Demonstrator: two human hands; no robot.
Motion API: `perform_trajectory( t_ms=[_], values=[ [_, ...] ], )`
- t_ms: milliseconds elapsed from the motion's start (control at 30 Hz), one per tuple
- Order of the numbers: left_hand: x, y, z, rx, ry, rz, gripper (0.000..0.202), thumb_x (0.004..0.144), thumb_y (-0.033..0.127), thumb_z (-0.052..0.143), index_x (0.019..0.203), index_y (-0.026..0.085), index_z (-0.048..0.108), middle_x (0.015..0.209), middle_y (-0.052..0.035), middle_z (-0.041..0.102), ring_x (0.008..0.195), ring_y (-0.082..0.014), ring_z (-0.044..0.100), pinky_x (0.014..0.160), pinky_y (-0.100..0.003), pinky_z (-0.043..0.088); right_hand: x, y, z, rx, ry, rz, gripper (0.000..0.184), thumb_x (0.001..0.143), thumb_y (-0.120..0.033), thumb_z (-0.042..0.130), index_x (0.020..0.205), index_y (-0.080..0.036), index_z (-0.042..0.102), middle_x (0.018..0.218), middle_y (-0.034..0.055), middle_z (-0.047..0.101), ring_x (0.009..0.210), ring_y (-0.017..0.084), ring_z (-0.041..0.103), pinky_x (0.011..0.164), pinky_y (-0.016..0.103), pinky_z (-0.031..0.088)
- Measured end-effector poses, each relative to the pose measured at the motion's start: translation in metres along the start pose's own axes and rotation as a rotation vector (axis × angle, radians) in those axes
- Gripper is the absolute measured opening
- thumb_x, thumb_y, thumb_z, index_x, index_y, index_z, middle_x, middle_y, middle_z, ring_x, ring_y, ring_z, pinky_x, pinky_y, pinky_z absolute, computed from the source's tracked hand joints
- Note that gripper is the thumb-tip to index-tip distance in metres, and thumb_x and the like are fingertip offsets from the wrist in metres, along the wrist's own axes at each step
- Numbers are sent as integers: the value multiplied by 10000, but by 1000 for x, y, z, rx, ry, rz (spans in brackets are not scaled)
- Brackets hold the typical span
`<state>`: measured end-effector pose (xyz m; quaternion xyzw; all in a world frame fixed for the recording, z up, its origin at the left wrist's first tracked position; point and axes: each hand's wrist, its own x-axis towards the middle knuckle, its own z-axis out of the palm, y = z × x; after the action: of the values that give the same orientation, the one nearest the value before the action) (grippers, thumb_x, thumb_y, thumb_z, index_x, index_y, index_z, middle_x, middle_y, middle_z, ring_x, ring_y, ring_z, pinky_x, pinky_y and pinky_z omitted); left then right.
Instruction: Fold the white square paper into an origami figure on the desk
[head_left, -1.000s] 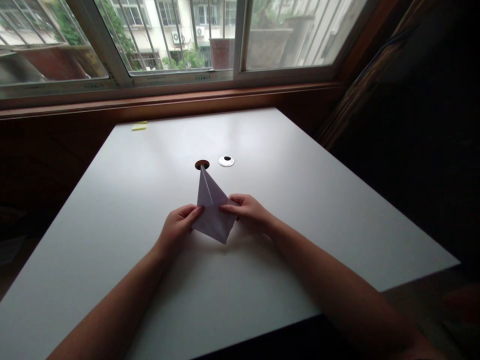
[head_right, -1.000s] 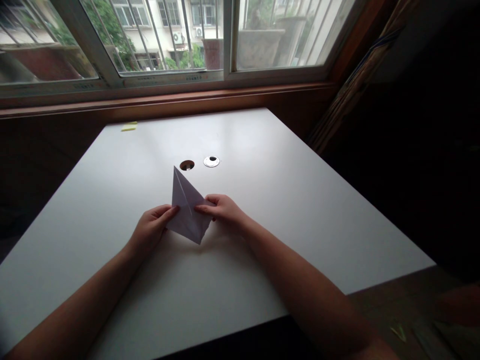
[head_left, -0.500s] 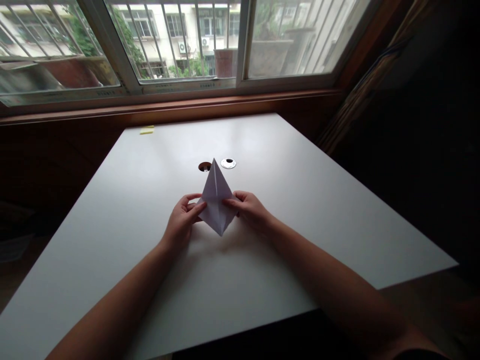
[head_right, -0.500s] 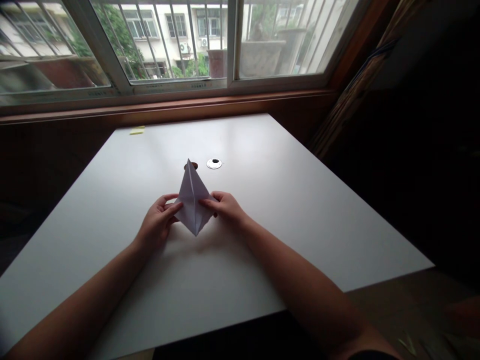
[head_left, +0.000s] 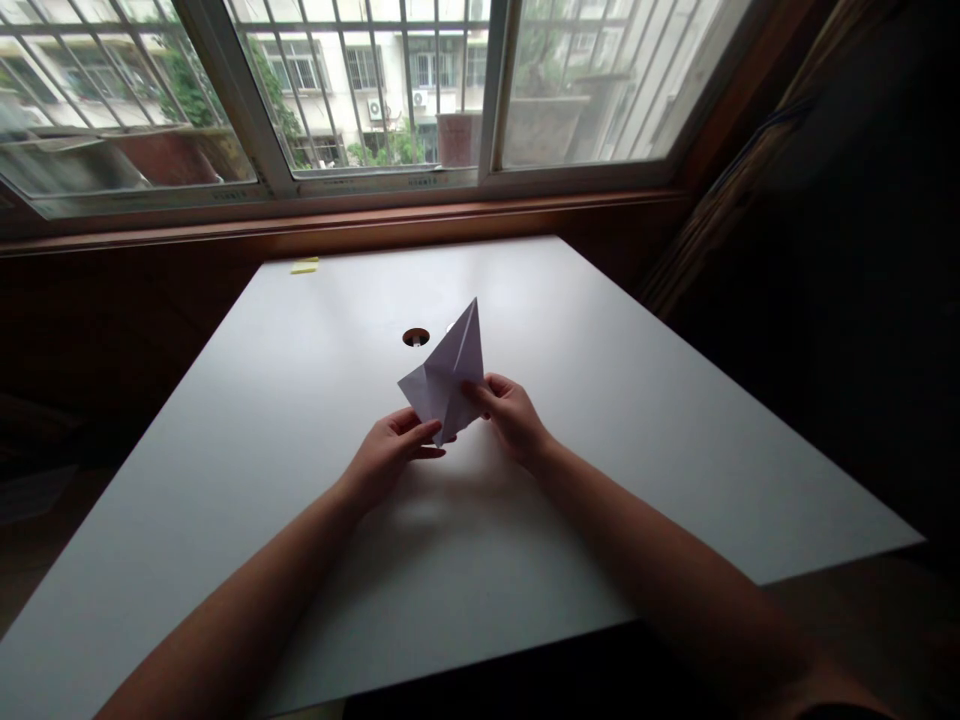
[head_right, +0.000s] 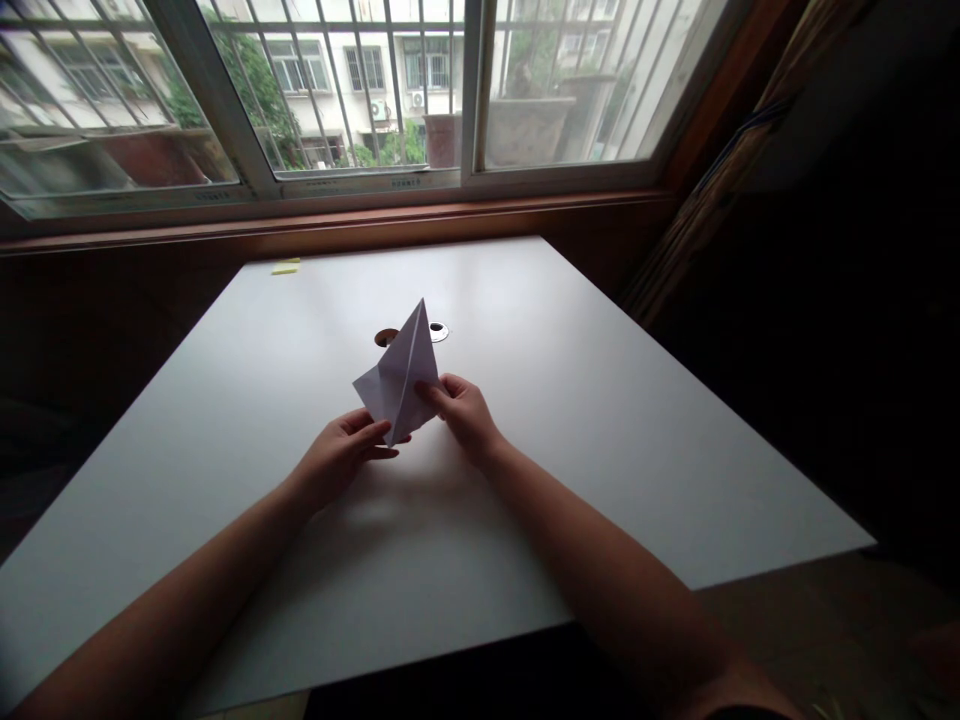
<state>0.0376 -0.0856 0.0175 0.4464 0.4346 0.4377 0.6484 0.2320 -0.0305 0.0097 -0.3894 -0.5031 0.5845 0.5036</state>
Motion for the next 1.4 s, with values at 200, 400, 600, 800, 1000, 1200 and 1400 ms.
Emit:
perform_trajectory(
  t_ms=[200, 400, 600, 800, 1000, 1200, 1400],
  values=[
    [-2, 0, -1, 88, 40, 1, 407, 773, 427, 765, 1032, 121, 694, 990, -141, 740, 841, -263, 734, 610, -282, 569, -1, -1, 1, -19, -73, 9, 386, 725, -502, 772, 698, -166, 583, 592, -43, 500, 552, 88, 401, 542, 250, 275],
    [5, -3, -7, 83, 232, 164, 773, 763, 419, 776, 1385, 187, 381, 812, -43, 726, 672, -213, 730, 629, -317, 595, 2, 0, -4, -31, -186, 85, 406, 725, -512, 769, 845, -132, 691, 709, 35, 644, 582, 129, 532, 541, 270, 371],
    [4, -2, -7, 141, 270, 279, 807, 795, 422, 742, 1454, 269, 301, 724, 41, 667, 651, -176, 711, 641, -324, 608, 4, 2, -8, -126, -167, 68, 407, 755, -544, 735, 742, -144, 657, 576, 1, 598, 513, 103, 481, 503, 248, 298],
    [3, -3, -10, 228, 228, 275, 501, 829, 447, 701, 1246, 183, 612, 781, -3, 682, 680, -164, 710, 712, -319, 609, 5, 2, -10, -105, -174, 80, 426, 756, -563, 723, 708, -151, 632, 528, -21, 546, 492, 98, 461, 499, 249, 297],
    [3, -6, -13, 258, 205, 260, 411, 839, 402, 697, 1165, 152, 688, 883, -68, 741, 760, -198, 728, 774, -343, 595, 6, 1, -10, -56, -155, 74, 395, 757, -532, 727, 709, -152, 628, 544, -22, 541, 496, 95, 456, 494, 251, 295],
    [1, -2, -11, 364, 135, 351, 321, 875, 372, 649, 1124, 182, 721, 1016, -74, 667, 821, -183, 711, 804, -334, 602, 6, 0, -10, -22, -121, 97, 376, 738, -509, 741, 687, -158, 617, 533, -32, 518, 492, 93, 453, 490, 247, 322],
    [0, -3, -10, 575, 78, 511, 369, 852, 340, 683, 1209, 246, 698, 982, -55, 586, 871, -167, 667, 819, -294, 600, 8, 2, -12, -14, -141, 127, 351, 747, -486, 742, 714, -157, 626, 548, -21, 552, 477, 94, 471, 468, 244, 322]
  ],
)
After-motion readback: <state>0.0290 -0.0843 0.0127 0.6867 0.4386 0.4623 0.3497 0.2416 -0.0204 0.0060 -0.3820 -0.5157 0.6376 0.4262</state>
